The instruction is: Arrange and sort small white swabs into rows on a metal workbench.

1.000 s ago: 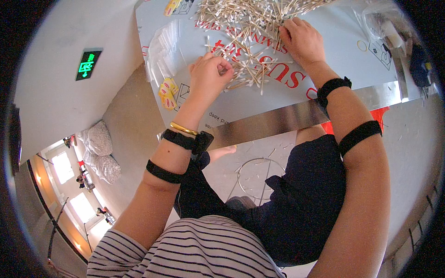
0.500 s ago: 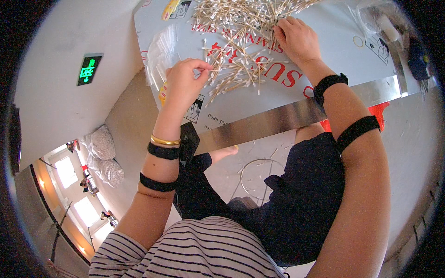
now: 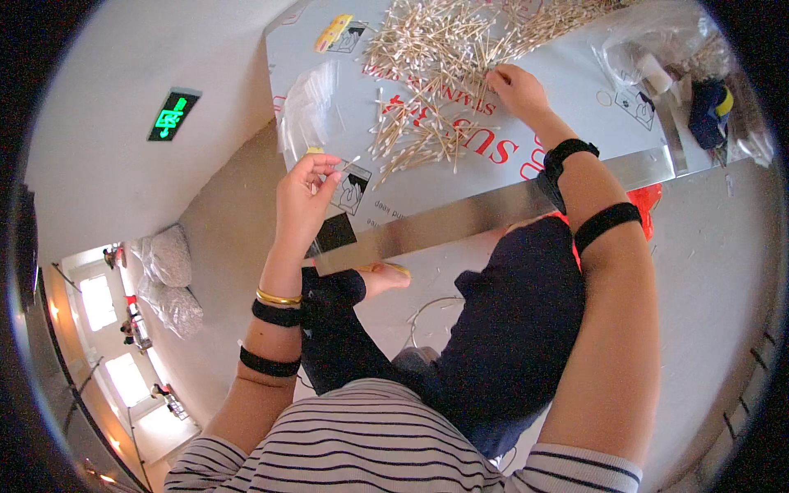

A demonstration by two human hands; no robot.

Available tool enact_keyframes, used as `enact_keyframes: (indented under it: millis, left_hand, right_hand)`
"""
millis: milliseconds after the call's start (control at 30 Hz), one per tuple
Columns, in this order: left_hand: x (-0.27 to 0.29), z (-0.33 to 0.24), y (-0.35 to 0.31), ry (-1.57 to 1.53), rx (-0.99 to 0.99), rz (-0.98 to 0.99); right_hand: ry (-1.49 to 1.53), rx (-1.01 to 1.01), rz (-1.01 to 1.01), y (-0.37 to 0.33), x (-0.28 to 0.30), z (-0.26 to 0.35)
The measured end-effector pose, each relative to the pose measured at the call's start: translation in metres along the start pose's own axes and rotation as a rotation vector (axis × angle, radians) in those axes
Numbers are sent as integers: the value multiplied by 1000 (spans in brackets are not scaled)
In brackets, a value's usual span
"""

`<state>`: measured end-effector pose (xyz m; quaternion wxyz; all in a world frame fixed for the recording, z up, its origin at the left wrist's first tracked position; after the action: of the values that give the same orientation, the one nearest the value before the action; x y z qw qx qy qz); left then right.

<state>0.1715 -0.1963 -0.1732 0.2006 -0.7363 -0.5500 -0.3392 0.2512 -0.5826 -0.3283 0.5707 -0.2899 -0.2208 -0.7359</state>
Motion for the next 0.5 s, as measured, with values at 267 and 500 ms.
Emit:
enact_keyframes:
  millis: [267,500]
  left_hand:
    - [15,-74,-28,-122,-260,-134]
    - [20,-169,-47,-309,-493,-220]
  right_hand:
    - [379,40,823,-95,67,183]
    - [339,100,628,-190,150,246]
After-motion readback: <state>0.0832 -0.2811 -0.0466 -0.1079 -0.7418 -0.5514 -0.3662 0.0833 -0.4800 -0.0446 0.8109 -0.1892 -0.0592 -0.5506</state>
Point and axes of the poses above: each hand's wrist, its own y-axis towards the middle knuckle, its own x-axis out of the back of the hand, z = x × y, the point moved 2 cm from there along y, towards the middle knuckle, and after that the axes turned 10 degrees about -x, right-handed, at the moved point
